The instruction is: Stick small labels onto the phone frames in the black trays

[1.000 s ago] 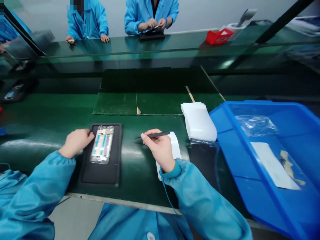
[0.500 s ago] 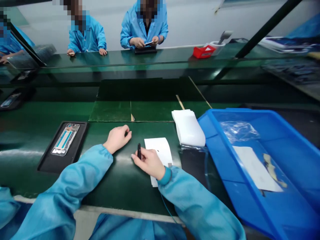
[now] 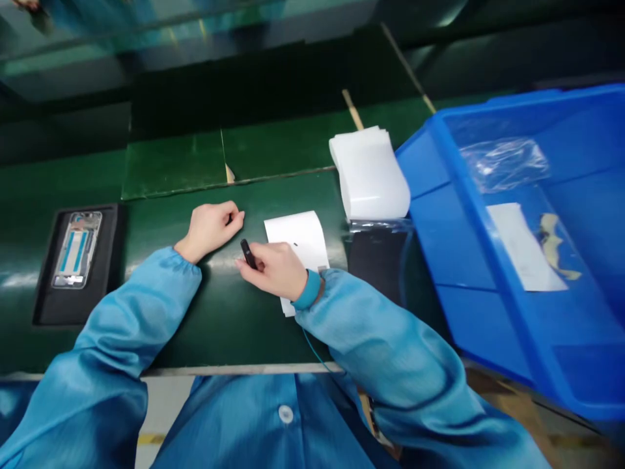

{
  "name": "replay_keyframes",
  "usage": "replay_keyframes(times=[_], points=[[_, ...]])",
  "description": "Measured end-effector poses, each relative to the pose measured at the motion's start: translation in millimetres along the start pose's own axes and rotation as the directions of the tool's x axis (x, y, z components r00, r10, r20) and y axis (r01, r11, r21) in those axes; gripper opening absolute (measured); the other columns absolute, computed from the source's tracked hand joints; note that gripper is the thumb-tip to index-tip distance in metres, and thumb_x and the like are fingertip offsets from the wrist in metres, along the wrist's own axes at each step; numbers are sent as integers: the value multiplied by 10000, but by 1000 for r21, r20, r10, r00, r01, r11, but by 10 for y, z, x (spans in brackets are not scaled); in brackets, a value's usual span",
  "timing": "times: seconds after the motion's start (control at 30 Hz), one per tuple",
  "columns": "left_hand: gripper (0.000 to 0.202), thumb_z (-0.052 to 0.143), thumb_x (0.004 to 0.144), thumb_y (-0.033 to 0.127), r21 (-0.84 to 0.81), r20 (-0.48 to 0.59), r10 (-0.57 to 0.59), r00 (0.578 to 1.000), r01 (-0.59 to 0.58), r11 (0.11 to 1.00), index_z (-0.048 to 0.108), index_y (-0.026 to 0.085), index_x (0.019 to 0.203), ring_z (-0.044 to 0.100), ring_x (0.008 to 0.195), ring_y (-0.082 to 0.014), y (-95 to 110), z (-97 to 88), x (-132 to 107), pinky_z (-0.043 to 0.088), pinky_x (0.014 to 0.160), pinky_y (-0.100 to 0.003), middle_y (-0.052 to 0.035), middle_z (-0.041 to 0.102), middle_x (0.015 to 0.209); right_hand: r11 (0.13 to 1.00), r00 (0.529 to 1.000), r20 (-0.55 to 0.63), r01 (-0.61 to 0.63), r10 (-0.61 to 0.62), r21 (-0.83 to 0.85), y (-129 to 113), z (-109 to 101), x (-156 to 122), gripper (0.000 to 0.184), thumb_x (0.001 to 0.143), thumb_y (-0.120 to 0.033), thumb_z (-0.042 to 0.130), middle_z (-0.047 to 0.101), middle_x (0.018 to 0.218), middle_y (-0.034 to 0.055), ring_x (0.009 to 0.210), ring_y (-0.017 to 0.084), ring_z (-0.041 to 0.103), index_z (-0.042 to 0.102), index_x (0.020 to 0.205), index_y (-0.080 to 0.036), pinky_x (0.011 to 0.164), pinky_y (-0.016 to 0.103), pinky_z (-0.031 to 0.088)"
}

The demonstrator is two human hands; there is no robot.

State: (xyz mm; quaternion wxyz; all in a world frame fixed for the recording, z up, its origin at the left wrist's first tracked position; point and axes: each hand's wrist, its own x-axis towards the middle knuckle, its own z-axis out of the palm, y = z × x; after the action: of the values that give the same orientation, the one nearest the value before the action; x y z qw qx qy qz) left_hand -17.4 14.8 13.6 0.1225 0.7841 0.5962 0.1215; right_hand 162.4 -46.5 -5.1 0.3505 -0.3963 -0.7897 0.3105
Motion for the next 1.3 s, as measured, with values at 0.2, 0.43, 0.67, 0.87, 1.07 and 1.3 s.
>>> replay_keyframes(times=[0.2,0.43,0.67,0.87,1.07,1.3], points=[[263,541,899,355,-30,-33,44,998,-45,999,627,178,724,465,540,-121,-31,17,0,292,575,-252,19,539,556,999,1000,-23,18,-19,-49,-36,-14,-15,329,906,-351,574,504,533,-40,492,116,472,435,636,-222,526,248,335],[253,547,879,350,-36,-44,54,998,-56,998,600,182,698,458,536,-122,-30,9,5,297,570,-260,25,521,554,996,994,-66,84,-85,-23,-39,3,-32,257,941,-349,573,590,594,-15,557,128,555,557,731,-201,583,246,431],[249,544,881,346,-28,-36,53,998,-54,998,592,185,697,467,535,-125,-30,9,11,294,564,-264,28,523,557,995,992,-114,58,-48,83,-44,0,-42,216,919,-353,641,642,595,-24,523,112,569,648,781,-188,562,234,452],[244,543,893,345,-16,-29,62,998,-62,998,595,188,713,507,560,-137,-23,14,5,283,563,-263,21,558,572,984,995,-104,8,11,181,-48,-26,-33,200,917,-321,637,652,630,-21,556,112,592,646,757,-202,604,231,484],[259,534,912,349,9,-32,60,998,-59,998,600,195,714,555,596,-151,-45,55,7,268,551,-279,15,607,624,960,994,-94,-23,51,279,-38,-43,-16,56,877,-250,651,696,780,5,653,134,632,674,909,-210,632,245,518],[256,532,923,349,-4,-35,88,995,-89,996,595,204,722,565,599,-155,-61,82,7,252,547,-287,20,614,629,976,995,-83,-27,46,217,0,-20,-13,93,847,-185,654,687,821,17,706,150,655,654,936,-212,692,265,547]])
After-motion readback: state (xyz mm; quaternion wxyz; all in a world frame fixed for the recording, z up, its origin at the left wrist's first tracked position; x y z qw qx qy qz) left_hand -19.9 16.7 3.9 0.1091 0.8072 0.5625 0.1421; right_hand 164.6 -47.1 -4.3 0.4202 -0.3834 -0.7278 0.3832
